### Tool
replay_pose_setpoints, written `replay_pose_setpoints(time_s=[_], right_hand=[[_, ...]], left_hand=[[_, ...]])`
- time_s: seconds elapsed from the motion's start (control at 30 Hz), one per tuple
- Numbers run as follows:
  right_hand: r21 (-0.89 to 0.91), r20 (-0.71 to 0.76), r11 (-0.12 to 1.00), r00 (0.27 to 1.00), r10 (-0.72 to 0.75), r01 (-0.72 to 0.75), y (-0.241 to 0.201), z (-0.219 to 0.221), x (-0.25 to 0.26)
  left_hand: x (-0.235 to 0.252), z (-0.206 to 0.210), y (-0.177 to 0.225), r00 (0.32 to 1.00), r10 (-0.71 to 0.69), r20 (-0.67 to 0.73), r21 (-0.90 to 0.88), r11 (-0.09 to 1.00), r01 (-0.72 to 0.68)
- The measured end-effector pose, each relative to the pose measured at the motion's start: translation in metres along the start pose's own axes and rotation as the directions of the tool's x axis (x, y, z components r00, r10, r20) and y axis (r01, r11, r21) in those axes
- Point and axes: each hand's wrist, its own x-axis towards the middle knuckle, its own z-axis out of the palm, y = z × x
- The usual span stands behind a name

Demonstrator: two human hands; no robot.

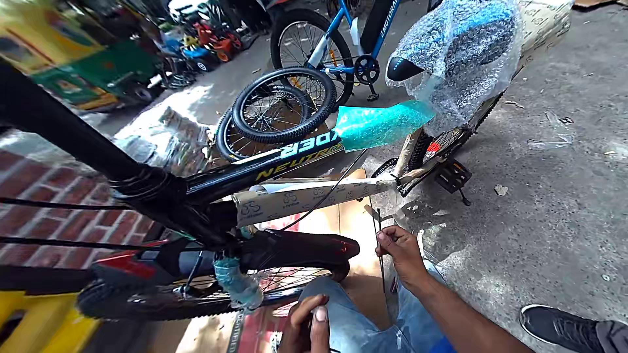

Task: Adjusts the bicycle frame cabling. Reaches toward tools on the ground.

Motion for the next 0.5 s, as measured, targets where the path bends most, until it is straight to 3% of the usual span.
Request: replay_pose_setpoints(time_s=[0.1,0.2,0.27,0.33,0.5], right_hand=[[0.132,0.019,0.990,0.999,-0.042,0.039,-0.018,0.020,-0.001],[0.201,0.009,0.979,0.999,-0.037,0.034,-0.035,0.028,-0.006],[0.232,0.012,0.973,1.000,-0.020,0.016,-0.043,0.030,-0.007],[0.266,0.000,0.964,1.000,0.006,-0.006,-0.047,0.030,-0.008],[0.338,-0.018,0.935,0.992,0.123,-0.109,-0.047,0.029,-0.006]], left_hand=[[0.029,0.026,-0.037,0.923,-0.385,-0.005,-0.152,0.912,0.380],[0.071,0.040,-0.042,0.824,-0.562,0.068,-0.352,0.760,0.547],[0.096,0.048,-0.041,0.778,-0.619,0.104,-0.445,0.671,0.593],[0.116,0.051,-0.040,0.786,-0.604,0.129,-0.517,0.636,0.573],[0.131,0.052,-0.041,0.821,-0.569,0.050,-0.549,0.671,0.498]])
